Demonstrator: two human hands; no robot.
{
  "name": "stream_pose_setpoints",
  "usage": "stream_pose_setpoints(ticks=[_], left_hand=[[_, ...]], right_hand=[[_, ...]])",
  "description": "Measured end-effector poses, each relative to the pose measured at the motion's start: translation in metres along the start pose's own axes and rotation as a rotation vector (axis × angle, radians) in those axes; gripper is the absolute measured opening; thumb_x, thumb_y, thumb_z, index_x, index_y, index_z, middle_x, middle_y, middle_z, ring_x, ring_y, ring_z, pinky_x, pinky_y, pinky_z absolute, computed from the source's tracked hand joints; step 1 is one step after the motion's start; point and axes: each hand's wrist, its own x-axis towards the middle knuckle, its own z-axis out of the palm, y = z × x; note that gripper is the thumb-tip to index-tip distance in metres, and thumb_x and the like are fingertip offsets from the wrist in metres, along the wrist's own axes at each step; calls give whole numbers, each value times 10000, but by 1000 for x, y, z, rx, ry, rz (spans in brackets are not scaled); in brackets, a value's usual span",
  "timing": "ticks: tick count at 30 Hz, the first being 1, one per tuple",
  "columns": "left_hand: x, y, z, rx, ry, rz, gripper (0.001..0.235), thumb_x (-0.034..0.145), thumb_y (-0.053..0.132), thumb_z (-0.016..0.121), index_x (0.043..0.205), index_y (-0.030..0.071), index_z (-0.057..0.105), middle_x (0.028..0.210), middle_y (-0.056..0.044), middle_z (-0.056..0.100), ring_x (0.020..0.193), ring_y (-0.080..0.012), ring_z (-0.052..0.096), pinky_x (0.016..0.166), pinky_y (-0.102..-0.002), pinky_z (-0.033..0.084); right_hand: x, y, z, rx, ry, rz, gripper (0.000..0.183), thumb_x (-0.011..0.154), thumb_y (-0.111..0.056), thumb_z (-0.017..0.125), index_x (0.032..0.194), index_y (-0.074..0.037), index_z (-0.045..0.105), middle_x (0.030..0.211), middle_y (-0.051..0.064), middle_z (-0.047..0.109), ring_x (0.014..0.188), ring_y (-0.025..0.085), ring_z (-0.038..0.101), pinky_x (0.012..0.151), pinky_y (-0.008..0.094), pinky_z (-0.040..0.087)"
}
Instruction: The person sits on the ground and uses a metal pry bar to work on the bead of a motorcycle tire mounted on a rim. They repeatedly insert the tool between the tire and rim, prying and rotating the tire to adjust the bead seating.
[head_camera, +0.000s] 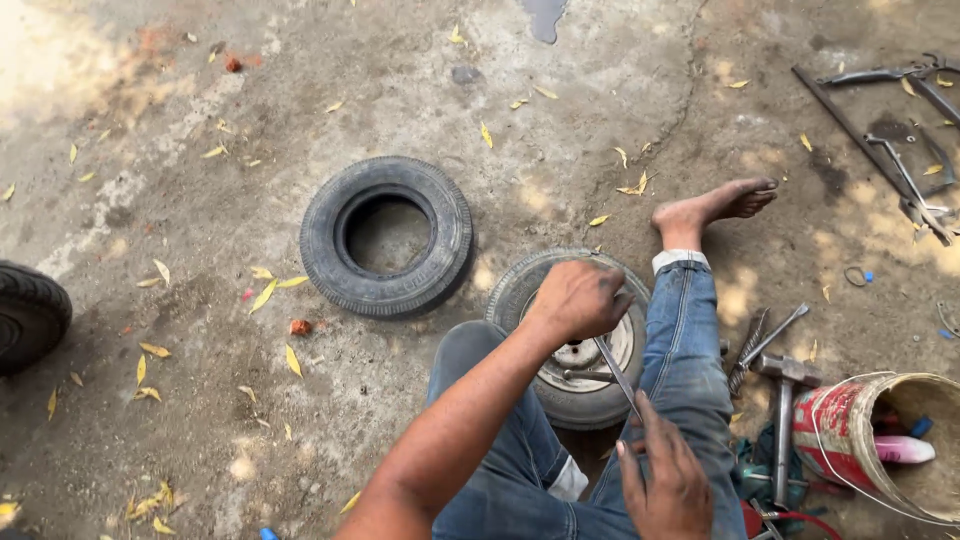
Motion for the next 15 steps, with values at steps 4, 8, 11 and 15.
stream_pose_setpoints(ticks=[4, 8, 11, 15], left_hand=[[-15, 18, -10, -35, 24, -34, 431, 938, 473, 630, 755, 85, 674, 656, -143, 681, 665, -362, 685, 604, -505, 526], [-75, 45, -32, -56, 0, -175, 433, 1001, 433, 604, 775, 64, 638, 612, -168, 650, 577, -366, 647, 544, -507, 496], [-146, 66, -21, -176, -69, -209, 268, 1021, 290, 569, 923, 41, 558, 657, -178, 648, 611, -408, 637, 562, -546, 493], [-194, 87, -8, -379, -45, -402, 215, 1037, 214, 562, 1028, 18, 473, 664, -206, 637, 677, -450, 643, 616, -564, 490]], right_hand=[[0, 37, 10, -165, 85, 43, 500, 932, -393, 608, 1341, -109, 660, 887, 95, 740, 729, 246, 697, 716, 416, 527], [81, 95, -3, -279, 185, -92, 397, 1004, -494, 556, 960, -158, 762, 876, 57, 753, 757, 231, 678, 792, 412, 438], [165, 105, 5, -91, 333, -169, 320, 1007, -365, 614, 1166, -117, 739, 1141, 100, 700, 1096, 289, 621, 1000, 486, 407], [197, 54, 48, 430, 484, 26, 546, 1028, -294, 694, 1437, 25, 525, 1413, 215, 553, 1339, 339, 512, 1157, 495, 404]])
